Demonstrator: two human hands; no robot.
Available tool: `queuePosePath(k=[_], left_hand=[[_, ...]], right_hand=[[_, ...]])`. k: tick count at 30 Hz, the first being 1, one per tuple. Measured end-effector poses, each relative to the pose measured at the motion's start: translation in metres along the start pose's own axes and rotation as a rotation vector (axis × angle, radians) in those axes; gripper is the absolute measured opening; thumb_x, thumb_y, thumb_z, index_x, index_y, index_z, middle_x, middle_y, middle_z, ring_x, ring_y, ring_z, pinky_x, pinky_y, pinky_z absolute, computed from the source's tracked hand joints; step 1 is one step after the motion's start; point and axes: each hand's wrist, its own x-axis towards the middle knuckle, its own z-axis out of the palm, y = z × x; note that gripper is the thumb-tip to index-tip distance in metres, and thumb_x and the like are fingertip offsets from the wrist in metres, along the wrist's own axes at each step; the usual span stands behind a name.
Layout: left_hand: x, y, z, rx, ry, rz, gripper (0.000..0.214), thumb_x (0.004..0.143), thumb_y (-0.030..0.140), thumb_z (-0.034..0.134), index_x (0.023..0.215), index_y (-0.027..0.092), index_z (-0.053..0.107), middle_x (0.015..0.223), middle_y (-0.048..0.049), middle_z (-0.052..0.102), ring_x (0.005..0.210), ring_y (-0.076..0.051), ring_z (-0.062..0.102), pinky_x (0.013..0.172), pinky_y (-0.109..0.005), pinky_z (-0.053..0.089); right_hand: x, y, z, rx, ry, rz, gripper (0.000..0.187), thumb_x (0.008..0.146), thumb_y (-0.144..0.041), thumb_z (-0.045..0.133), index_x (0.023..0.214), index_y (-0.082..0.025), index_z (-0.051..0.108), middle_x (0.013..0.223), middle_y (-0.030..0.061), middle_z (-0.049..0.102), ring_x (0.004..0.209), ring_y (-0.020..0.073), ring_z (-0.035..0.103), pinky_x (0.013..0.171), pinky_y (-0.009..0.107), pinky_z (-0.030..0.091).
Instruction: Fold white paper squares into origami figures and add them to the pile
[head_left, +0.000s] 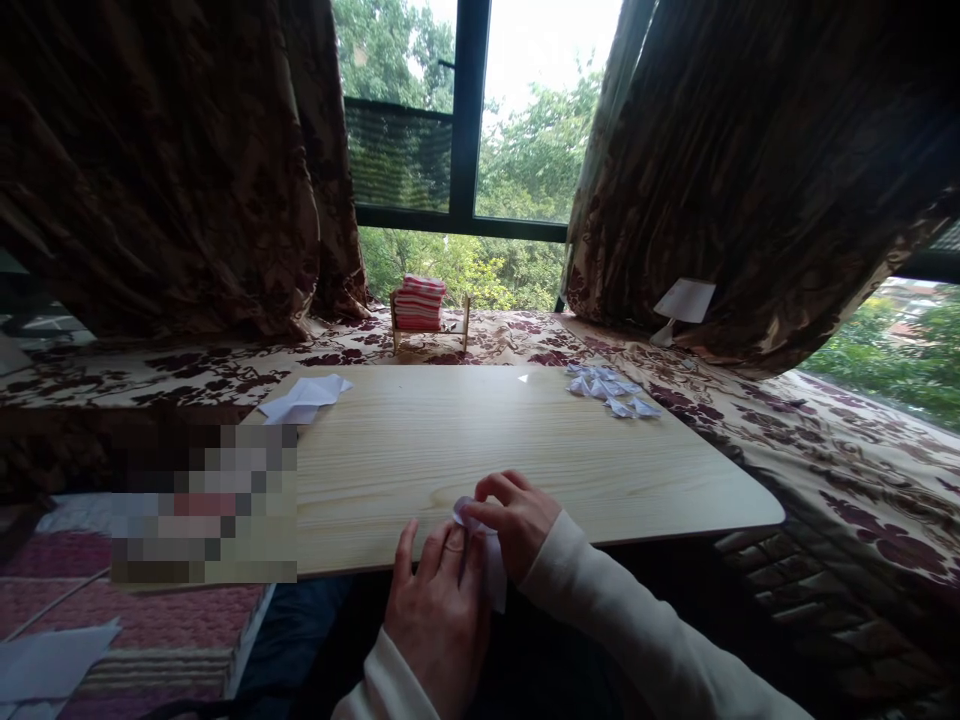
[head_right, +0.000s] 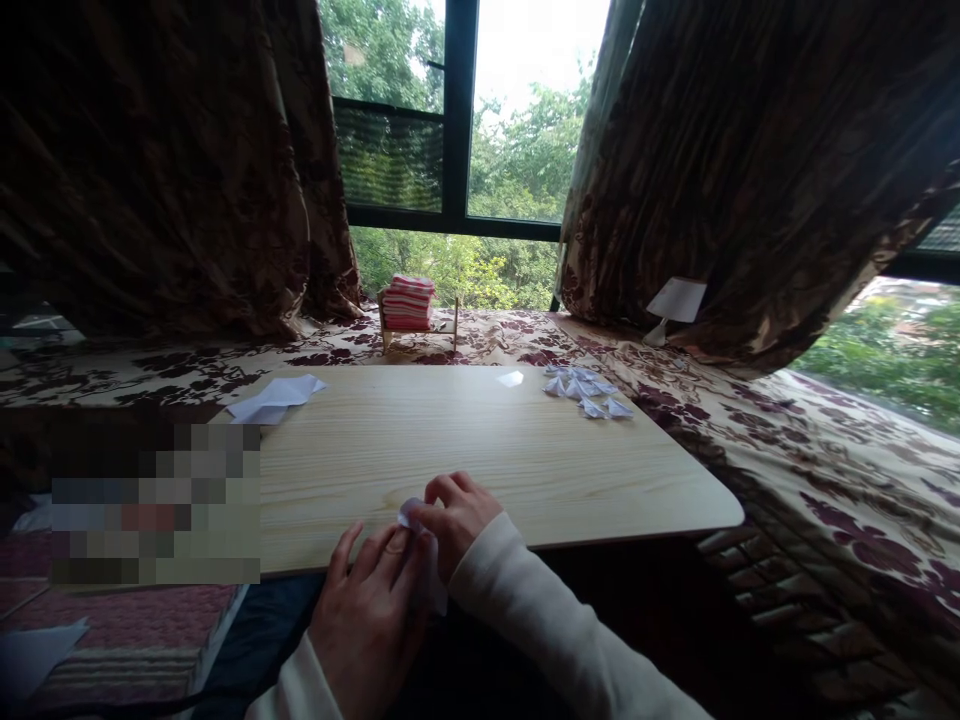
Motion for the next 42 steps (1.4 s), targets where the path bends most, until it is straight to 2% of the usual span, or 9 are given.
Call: queuePosePath(k=[3,13,19,28,36,40,42], left_hand=[[-0.002,0.001,0.001,0.003,0.018,-0.026,0.037,0.076,0.031,0.049,0.109,0.016,0.056,0.111,-0.0102,0.059,0.108,-0.027,0.046,0.098,-0.049,0.022],[-0.006,0.002,0.008,0.022,0.031,-0.046,0.041,0.078,0.03,0.042,0.116,0.017,0.051,0.125,-0.0089,0.05,0.111,-0.025,0.042,0.098,-0.048,0.018],[-0.005,0.002,0.006,0.027,0.036,-0.045,0.043,0.075,0.032,0.047,0.114,0.016,0.053,0.123,-0.0096,0.052,0.111,-0.026,0.042,0.098,-0.048,0.019],[-0.005,0.0,0.005,0.066,0.03,-0.01,0.046,0.076,0.028,0.044,0.12,0.014,0.047,0.122,-0.0116,0.052,0.112,-0.026,0.042,0.097,-0.049,0.018],[-0.003,0.003,0.001,0.036,0.001,-0.045,0.046,0.075,0.033,0.05,0.118,0.016,0.049,0.122,-0.01,0.053,0.111,-0.024,0.043,0.098,-0.045,0.02],[-0.004,0.002,0.002,0.015,-0.014,-0.063,0.047,0.073,0.033,0.053,0.117,0.017,0.05,0.119,-0.0095,0.055,0.112,-0.024,0.043,0.097,-0.046,0.02],[-0.005,0.001,0.002,0.015,-0.015,-0.073,0.046,0.073,0.033,0.053,0.116,0.017,0.051,0.119,-0.0099,0.055,0.111,-0.026,0.044,0.097,-0.047,0.021]], right_hand=[[0.0,0.0,0.0,-0.061,-0.011,-0.02,0.029,0.074,-0.017,0.056,0.099,-0.031,0.061,0.093,0.0042,0.054,0.085,0.0186,0.044,0.072,0.031,0.038],[-0.013,0.006,0.002,-0.249,0.021,-0.117,0.022,0.078,-0.02,0.052,0.099,-0.021,0.059,0.089,0.0074,0.057,0.081,0.0202,0.045,0.064,0.031,0.036],[-0.008,0.004,-0.001,-0.204,0.025,-0.099,0.018,0.078,-0.019,0.052,0.094,-0.024,0.06,0.089,0.0054,0.056,0.081,0.0182,0.045,0.066,0.03,0.036],[-0.007,0.016,-0.007,-0.122,0.069,-0.112,0.027,0.075,-0.016,0.052,0.099,-0.026,0.061,0.091,0.0052,0.056,0.083,0.0179,0.045,0.069,0.029,0.036],[0.003,0.013,0.004,-0.214,-0.041,-0.097,0.016,0.078,-0.021,0.053,0.088,-0.027,0.064,0.091,0.0041,0.058,0.084,0.0194,0.046,0.063,0.029,0.035],[0.007,0.006,-0.003,-0.284,-0.073,-0.109,0.016,0.081,-0.024,0.049,0.087,-0.025,0.064,0.089,0.0058,0.058,0.083,0.0206,0.047,0.062,0.03,0.034],[0.007,0.001,-0.01,-0.293,-0.101,-0.125,0.018,0.081,-0.024,0.048,0.092,-0.025,0.062,0.088,0.0066,0.058,0.082,0.0211,0.046,0.062,0.031,0.034]])
